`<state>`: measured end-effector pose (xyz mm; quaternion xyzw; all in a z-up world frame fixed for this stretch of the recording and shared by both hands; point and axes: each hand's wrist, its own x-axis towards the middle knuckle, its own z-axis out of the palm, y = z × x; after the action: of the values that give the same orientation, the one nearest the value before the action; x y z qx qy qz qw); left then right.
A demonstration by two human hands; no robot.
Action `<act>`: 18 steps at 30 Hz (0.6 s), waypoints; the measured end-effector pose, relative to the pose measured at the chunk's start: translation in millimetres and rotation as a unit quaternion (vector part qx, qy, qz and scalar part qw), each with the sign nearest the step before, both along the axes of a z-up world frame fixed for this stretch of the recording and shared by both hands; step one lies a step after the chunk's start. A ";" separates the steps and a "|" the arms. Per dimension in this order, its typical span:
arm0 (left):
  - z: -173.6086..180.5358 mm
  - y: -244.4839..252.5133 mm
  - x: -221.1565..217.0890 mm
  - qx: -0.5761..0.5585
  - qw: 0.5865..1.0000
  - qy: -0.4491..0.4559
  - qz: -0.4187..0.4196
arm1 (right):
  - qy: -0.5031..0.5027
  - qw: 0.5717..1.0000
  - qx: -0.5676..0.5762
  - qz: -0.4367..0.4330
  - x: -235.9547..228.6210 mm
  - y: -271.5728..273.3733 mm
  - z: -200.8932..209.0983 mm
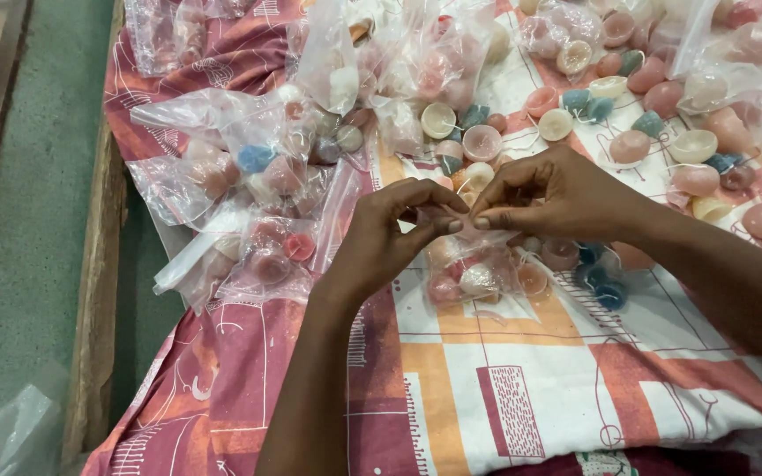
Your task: The person places small decorative candles into clear plastic bags by hand and seals the bags.
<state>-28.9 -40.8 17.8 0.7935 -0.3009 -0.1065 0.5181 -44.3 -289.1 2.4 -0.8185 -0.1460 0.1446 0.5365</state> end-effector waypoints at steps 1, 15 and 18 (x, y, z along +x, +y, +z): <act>2.5 -1.4 -1.5 0.000 1.000 -0.001 0.004 | -0.001 1.000 0.003 0.014 -0.4 0.4 3.7; 7.4 -11.3 -8.5 0.017 0.976 -0.217 0.003 | 0.108 0.984 0.143 0.017 11.3 -8.8 -24.2; 5.5 -12.4 -9.7 0.014 0.975 -0.221 0.014 | 0.142 0.971 0.193 0.021 12.6 -10.1 -28.2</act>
<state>-38.6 -53.2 23.3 0.8086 -0.3956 0.0743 0.4292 -31.7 -299.2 -25.7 -0.6673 -0.1107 0.2399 0.6964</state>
